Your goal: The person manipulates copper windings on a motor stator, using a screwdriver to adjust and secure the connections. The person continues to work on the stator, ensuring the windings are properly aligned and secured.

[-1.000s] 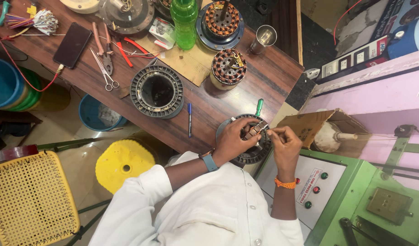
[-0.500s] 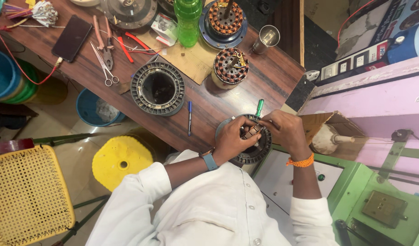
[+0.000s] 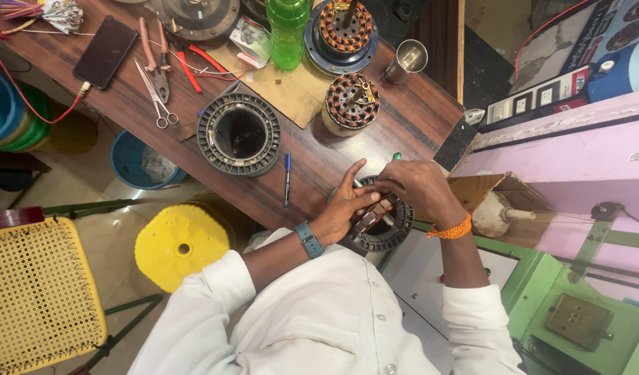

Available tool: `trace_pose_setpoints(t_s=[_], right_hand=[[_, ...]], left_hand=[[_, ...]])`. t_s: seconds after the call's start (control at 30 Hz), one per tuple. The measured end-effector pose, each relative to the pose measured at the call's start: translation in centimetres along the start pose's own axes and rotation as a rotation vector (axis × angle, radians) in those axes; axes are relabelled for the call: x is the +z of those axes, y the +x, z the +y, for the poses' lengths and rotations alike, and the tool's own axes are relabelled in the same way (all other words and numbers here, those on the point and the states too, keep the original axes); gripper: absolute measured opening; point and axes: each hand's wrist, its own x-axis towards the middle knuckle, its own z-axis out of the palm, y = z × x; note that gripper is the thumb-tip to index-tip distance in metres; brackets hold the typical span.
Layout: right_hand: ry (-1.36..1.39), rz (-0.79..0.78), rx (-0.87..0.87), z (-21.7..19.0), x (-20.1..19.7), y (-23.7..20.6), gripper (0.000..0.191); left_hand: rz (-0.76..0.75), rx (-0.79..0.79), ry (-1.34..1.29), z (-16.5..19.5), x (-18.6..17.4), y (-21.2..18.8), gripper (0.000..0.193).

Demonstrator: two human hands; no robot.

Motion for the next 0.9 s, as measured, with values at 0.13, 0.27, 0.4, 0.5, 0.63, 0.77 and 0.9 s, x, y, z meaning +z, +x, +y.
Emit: trace_pose_setpoints(t_s=[0.13,0.27,0.4,0.5,0.63,0.77,0.9], right_hand=[[-0.023,0.065,0.018,-1.1,0.2,-0.3,0.014],[-0.043,0.146,0.155,-2.6,-0.1,-2.3,0.015],[0.027,0.185,0.384,-4.8,0.9,-5.5,0.016],[0.152,0.296,0.401,-5.5,2.7,-6.9,0.013],[0.259,0.358,0.643,-5.6,5.0,-7.9,0.012],[0.351,0.464,0.625,-5.6,6.9,-8.7,0.010],[0.421,0.498,0.732,-5.3,8.2,-9.7,0.008]], left_hand=[[-0.051,0.052,-0.030,-0.2,0.2,0.1,0.093],[-0.065,0.176,0.089,0.0,0.1,0.1,0.090],[-0.063,0.308,0.390,0.3,-0.7,-0.4,0.085],[-0.047,0.387,0.630,0.5,-1.6,-0.9,0.078],[-0.112,0.531,0.728,0.4,-2.6,-1.5,0.066],[-0.123,0.740,0.943,0.7,-3.1,-2.0,0.060],[-0.117,0.610,1.075,2.0,-2.6,-3.0,0.061]])
